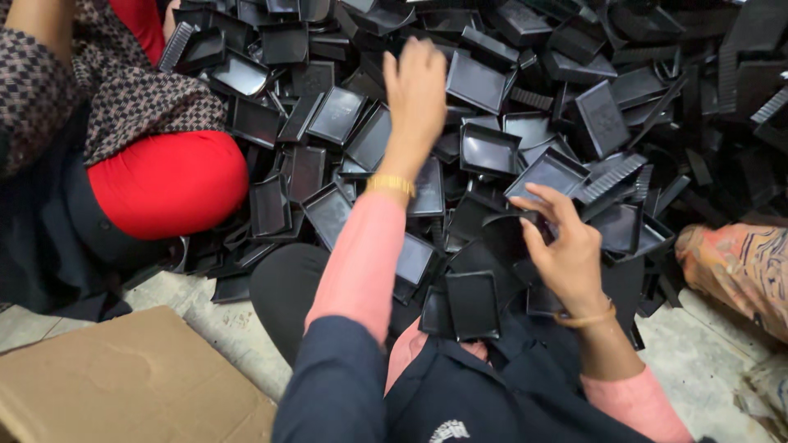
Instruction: The person sits on the floor and repeatedly picks up two-part black plastic cases from a large pile. They align and snap the halves together, then place the assembled units into a cardboard box to the left. The process continues with multiple units throughout the clip.
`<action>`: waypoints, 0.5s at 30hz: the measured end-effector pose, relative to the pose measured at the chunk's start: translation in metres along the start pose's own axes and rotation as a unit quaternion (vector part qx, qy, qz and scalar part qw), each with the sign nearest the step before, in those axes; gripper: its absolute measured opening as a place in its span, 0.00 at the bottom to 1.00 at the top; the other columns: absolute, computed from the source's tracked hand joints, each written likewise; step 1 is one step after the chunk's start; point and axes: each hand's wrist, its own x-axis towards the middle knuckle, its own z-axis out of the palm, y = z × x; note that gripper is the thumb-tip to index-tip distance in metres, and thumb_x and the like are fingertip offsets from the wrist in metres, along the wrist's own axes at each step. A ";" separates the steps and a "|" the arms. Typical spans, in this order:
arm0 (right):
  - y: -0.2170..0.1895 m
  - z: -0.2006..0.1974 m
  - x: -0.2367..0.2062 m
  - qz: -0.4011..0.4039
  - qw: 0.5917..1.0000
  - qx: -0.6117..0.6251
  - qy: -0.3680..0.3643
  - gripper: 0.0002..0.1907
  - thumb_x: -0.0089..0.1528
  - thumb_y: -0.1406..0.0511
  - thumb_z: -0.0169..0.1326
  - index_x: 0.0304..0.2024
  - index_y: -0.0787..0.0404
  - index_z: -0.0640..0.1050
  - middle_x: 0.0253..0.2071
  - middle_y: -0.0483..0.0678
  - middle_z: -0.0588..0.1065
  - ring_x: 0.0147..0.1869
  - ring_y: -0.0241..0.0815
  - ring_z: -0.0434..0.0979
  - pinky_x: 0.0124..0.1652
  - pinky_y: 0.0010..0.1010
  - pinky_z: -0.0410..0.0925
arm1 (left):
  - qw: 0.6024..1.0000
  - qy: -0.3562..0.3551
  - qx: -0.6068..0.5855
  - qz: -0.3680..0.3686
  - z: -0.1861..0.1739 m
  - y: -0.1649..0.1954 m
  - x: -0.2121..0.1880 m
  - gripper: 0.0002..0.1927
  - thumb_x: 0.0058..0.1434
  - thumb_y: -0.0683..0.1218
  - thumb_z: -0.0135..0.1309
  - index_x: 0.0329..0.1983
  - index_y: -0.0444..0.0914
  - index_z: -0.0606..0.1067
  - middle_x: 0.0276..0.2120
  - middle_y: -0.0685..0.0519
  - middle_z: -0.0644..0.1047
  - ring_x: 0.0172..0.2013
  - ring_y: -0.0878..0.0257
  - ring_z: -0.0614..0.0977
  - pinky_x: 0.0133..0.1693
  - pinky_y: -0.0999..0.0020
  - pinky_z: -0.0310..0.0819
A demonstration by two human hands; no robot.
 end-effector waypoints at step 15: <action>0.013 0.017 -0.043 -0.110 0.944 -0.236 -0.204 0.41 0.50 0.66 0.63 0.67 0.46 0.67 0.70 0.62 0.58 0.70 0.61 0.61 0.52 0.49 0.63 | 0.973 -0.175 -0.131 -0.077 -0.144 0.020 -0.052 0.19 0.58 0.49 0.65 0.48 0.42 0.72 0.41 0.54 0.77 0.44 0.55 0.76 0.52 0.54 0.62</action>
